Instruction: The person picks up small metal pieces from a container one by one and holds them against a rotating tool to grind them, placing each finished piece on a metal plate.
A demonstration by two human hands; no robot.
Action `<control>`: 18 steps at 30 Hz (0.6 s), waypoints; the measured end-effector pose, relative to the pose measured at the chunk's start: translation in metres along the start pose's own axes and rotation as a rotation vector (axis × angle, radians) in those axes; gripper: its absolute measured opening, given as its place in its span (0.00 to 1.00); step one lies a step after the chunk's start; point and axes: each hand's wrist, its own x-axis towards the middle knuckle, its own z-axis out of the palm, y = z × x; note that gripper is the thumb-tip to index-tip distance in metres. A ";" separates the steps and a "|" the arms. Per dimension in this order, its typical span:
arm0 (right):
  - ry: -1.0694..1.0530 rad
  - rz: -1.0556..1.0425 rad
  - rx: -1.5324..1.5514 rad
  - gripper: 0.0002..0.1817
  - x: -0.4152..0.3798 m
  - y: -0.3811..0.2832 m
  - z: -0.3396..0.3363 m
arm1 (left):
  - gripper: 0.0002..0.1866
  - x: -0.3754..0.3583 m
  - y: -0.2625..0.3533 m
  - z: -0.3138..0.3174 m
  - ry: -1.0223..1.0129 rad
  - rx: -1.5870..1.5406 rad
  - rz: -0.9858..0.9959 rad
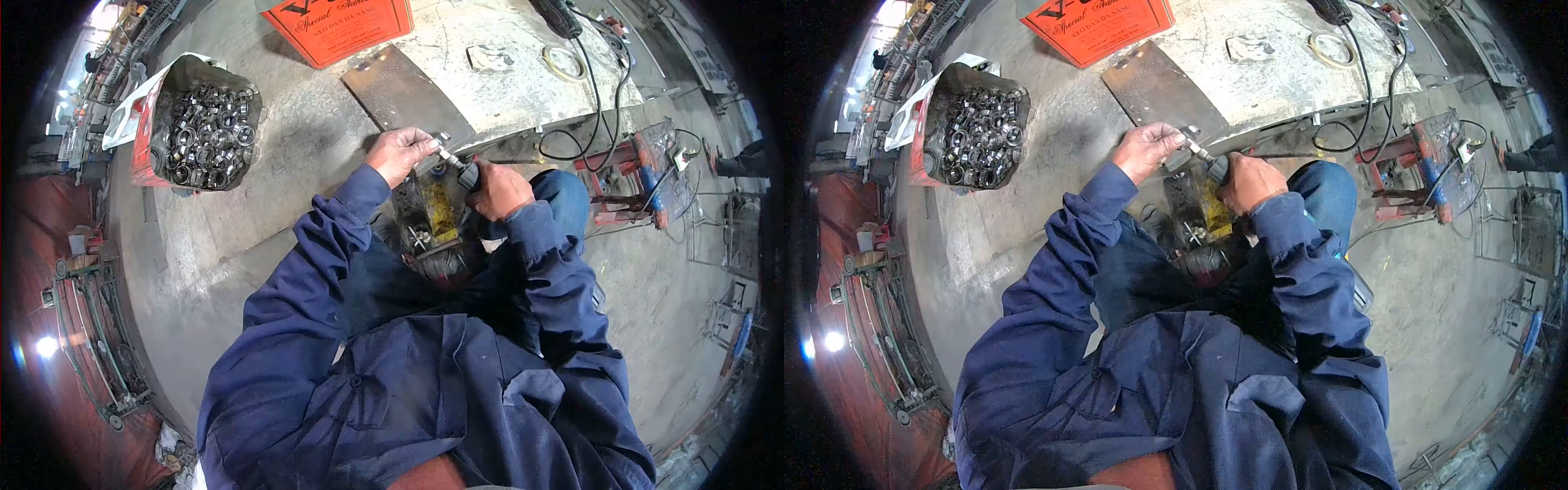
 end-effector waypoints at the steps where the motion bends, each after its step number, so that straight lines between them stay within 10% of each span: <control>1: -0.002 0.008 -0.003 0.22 -0.001 -0.002 -0.003 | 0.11 -0.001 0.002 0.000 0.006 0.015 -0.006; 18: 0.033 0.037 -0.010 0.18 -0.005 -0.007 -0.013 | 0.11 -0.001 -0.007 0.000 0.029 0.025 0.035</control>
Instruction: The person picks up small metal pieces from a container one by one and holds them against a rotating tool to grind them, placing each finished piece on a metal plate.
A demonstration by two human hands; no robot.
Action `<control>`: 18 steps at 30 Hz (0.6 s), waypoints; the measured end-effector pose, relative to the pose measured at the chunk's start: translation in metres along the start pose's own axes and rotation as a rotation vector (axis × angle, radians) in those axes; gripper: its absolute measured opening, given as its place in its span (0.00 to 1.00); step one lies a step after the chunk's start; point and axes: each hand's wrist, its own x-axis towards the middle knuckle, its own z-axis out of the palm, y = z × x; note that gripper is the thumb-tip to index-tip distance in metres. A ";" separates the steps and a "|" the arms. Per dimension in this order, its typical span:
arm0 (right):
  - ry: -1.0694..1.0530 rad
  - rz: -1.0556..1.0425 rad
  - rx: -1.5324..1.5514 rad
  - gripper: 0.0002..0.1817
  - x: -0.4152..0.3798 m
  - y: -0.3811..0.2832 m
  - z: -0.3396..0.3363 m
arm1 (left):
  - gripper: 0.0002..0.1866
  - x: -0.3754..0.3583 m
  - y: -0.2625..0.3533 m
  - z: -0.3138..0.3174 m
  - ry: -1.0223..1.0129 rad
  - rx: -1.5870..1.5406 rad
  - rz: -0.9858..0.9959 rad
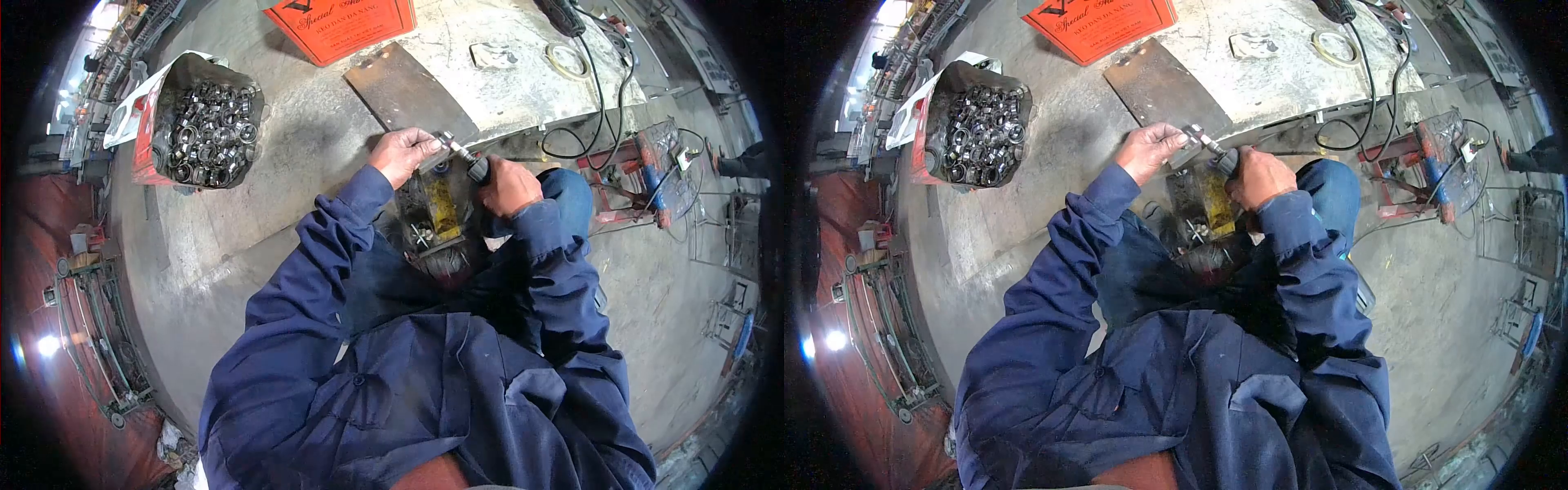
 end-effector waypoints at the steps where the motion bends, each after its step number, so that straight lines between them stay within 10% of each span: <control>1: -0.001 0.029 -0.014 0.18 -0.001 -0.002 -0.003 | 0.11 -0.001 -0.002 0.001 -0.003 -0.040 0.001; 18: -0.072 0.038 -0.075 0.19 -0.001 0.002 0.003 | 0.12 -0.001 0.005 0.006 0.036 -0.010 -0.029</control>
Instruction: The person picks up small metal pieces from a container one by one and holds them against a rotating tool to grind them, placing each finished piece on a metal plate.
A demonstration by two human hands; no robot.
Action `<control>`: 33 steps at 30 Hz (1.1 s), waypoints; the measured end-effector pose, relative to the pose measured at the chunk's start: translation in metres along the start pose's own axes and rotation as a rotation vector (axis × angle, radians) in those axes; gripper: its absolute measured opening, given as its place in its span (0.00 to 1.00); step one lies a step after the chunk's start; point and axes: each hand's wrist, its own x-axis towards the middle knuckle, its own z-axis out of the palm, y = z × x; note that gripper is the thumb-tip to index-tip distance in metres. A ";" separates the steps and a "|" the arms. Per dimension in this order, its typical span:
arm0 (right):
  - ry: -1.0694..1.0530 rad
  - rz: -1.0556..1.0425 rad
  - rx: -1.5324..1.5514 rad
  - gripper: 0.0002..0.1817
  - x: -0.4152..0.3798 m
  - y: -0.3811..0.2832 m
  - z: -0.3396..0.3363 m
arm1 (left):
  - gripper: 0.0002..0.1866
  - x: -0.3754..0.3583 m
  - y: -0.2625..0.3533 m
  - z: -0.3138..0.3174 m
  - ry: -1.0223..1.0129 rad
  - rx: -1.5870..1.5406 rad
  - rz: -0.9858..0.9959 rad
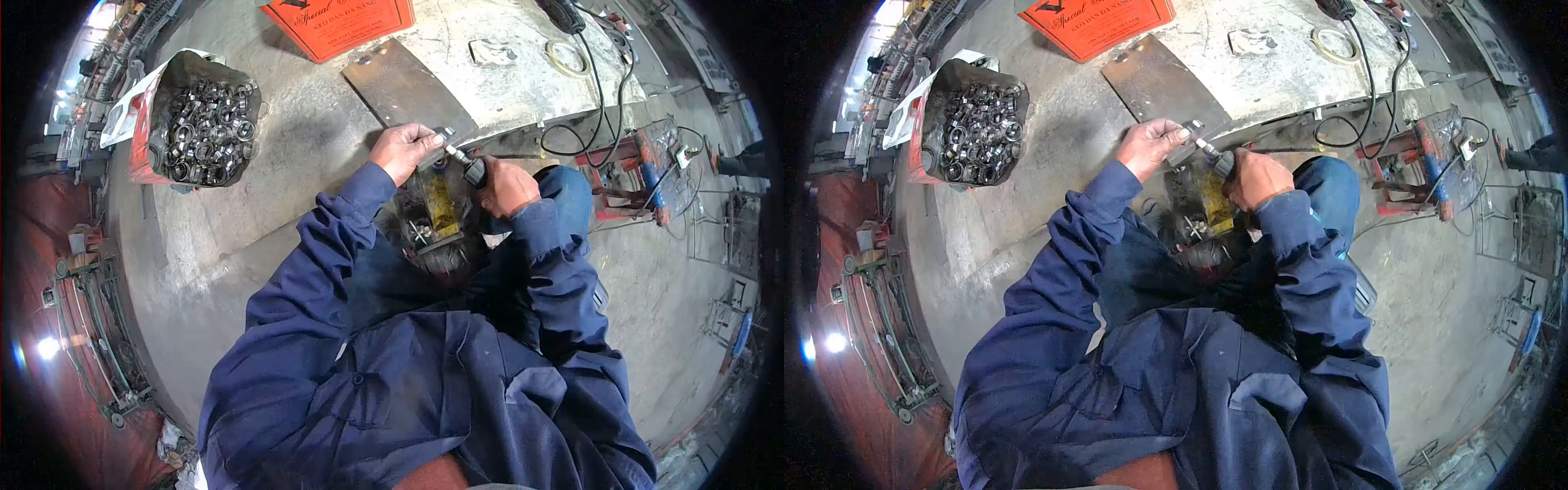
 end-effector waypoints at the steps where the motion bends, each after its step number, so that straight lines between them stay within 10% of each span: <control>1: -0.002 -0.034 0.025 0.19 0.000 0.002 0.002 | 0.12 -0.001 0.003 0.000 -0.002 0.009 0.009; 33: 0.014 -0.010 0.046 0.17 0.001 -0.001 -0.016 | 0.13 0.006 -0.005 -0.004 0.019 0.212 0.081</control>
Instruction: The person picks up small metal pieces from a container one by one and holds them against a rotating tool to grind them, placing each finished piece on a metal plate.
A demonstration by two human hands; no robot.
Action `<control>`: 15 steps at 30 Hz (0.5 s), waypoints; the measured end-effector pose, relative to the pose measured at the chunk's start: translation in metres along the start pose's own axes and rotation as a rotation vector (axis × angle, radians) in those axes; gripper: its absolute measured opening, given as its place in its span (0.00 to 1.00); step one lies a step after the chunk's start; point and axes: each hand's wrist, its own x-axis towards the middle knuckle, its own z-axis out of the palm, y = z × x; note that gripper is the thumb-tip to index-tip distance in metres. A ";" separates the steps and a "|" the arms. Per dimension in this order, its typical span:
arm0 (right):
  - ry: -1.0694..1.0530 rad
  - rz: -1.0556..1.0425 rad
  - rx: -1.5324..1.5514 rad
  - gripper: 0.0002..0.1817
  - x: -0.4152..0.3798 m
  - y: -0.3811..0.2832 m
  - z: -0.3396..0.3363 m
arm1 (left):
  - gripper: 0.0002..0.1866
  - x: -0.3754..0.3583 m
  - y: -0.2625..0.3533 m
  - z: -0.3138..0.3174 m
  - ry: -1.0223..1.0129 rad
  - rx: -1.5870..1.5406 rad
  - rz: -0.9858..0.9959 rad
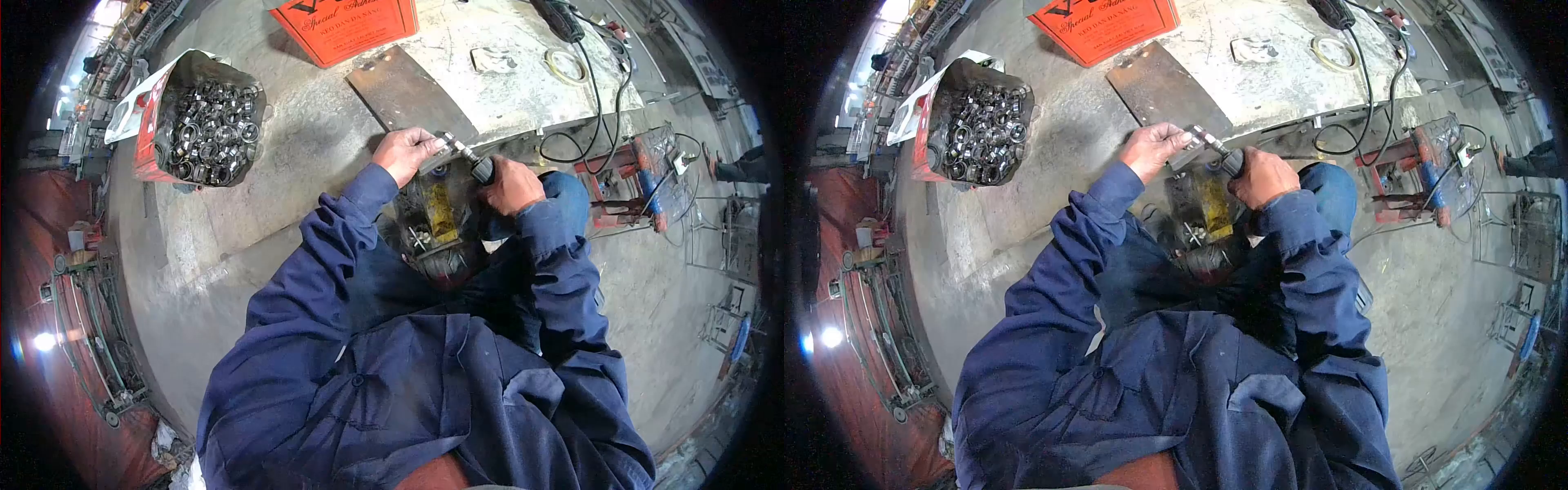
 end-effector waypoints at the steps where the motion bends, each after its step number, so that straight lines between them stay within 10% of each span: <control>1: -0.015 0.007 0.007 0.17 -0.001 0.000 0.000 | 0.13 -0.001 0.002 0.002 0.007 -0.054 0.009; 15: -0.010 0.004 -0.002 0.18 0.001 0.004 0.009 | 0.14 -0.001 0.000 0.003 0.043 -0.093 0.014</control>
